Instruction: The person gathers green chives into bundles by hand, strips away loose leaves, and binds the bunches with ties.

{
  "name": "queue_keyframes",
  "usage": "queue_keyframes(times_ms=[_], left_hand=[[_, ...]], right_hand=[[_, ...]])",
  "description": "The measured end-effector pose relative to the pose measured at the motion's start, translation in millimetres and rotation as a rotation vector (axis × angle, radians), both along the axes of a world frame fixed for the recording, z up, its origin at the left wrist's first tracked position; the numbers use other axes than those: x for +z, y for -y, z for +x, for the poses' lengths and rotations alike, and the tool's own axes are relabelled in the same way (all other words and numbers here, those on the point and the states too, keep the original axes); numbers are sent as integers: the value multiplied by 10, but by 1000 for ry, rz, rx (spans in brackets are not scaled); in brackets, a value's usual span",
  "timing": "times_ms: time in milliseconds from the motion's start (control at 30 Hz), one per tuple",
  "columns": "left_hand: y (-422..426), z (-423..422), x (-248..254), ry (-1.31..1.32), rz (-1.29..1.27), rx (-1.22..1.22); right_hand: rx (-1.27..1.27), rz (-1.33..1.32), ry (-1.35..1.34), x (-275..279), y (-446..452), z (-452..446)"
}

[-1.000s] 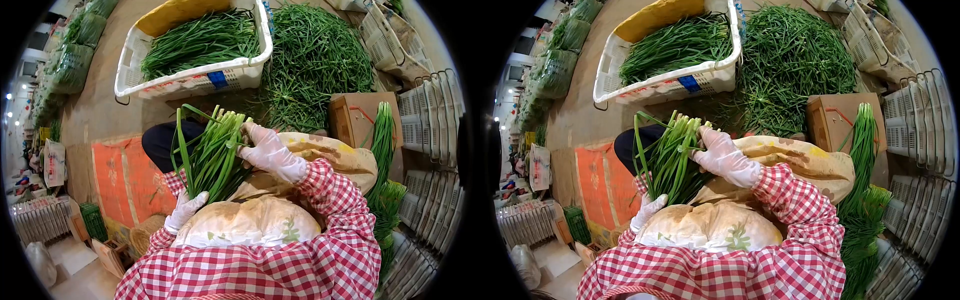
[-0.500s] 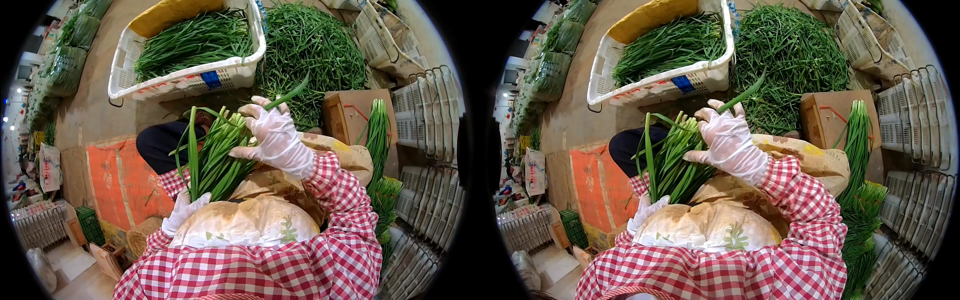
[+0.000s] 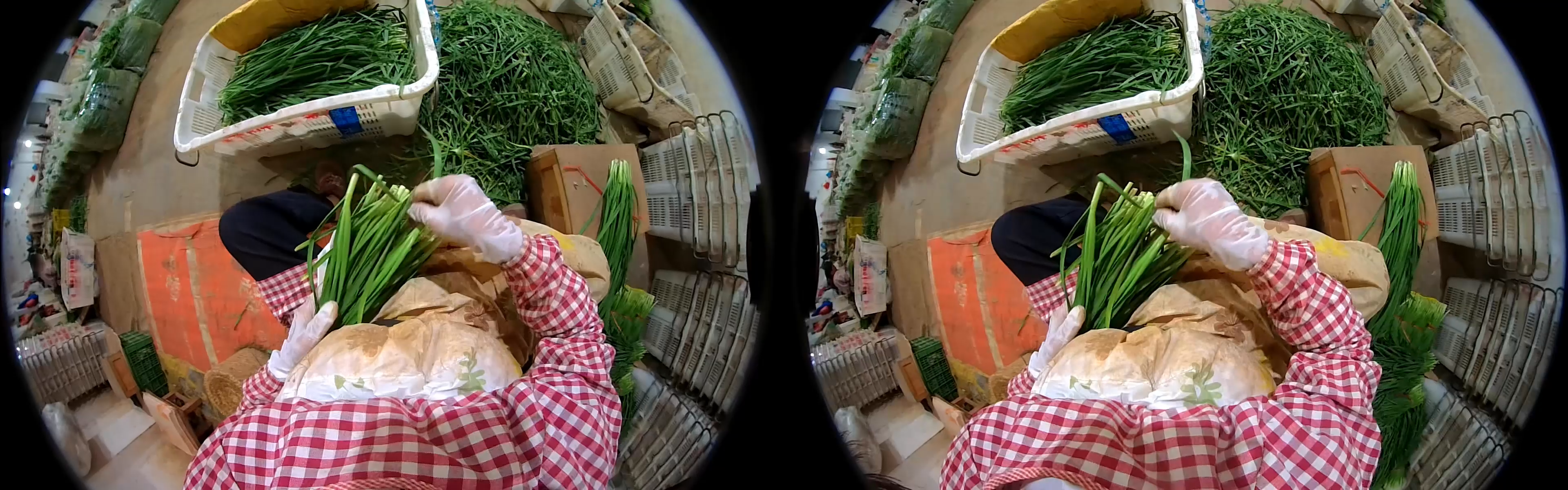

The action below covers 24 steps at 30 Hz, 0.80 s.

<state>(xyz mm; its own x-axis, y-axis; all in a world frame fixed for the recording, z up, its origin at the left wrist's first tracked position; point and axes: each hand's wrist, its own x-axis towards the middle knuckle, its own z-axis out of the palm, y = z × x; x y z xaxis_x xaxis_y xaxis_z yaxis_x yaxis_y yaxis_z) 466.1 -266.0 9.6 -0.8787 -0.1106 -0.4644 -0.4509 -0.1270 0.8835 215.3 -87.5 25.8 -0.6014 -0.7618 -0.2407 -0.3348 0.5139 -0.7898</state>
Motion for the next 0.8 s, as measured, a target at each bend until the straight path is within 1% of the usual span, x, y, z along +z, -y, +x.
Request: queue_keyframes(times_ms=[33, 67, 133, 200, 267, 300, 367, 400, 467, 500, 567, 600, 667, 733, 800], left_hand=[[-13, -15, 4, -4, 3, 2], [-22, -21, 31, 14, 15, 4], [-21, -10, 77, 54, 36, 7], [-19, 10, 81, 73, 31, 22], [-23, 24, 85, 91, 30, 34], [-14, -1, 93, 72, -17, 22], [-14, -14, 83, 63, -60, 6], [-15, -19, 62, 63, -36, 18], [-32, -33, 60, 66, -11, 20], [-49, -32, 79, 66, 40, 37], [-68, -11, 77, 68, 90, 57], [-71, 12, 51, 72, 125, 94], [-53, 59, -14, 76, 158, 139], [-2, 104, -79, 21, 153, 132], [34, 45, 7, 11, 110, 158]], right_hand=[[-113, -10, 291, 87, -4, -78], [-171, -94, 365, -136, -41, -165], [-375, -175, 337, -213, -100, -373], [-564, -285, -33, -542, -386, -748], [-540, 540, -739, -658, -649, -1111], [-513, 429, -876, -627, -612, -1080], [-362, -19, -736, -334, -374, -707], [-243, -341, -453, -61, -168, -424], [111, -259, -679, 52, 16, -80], [105, -255, -677, 9, 61, -60], [-58, -238, -597, -200, 132, -54], [-196, -346, -445, -318, 142, -122], [-378, -365, -447, -448, 23, -393], [-487, -179, -605, -496, -237, -685], [-511, -16, -124, -350, -462, -592]])
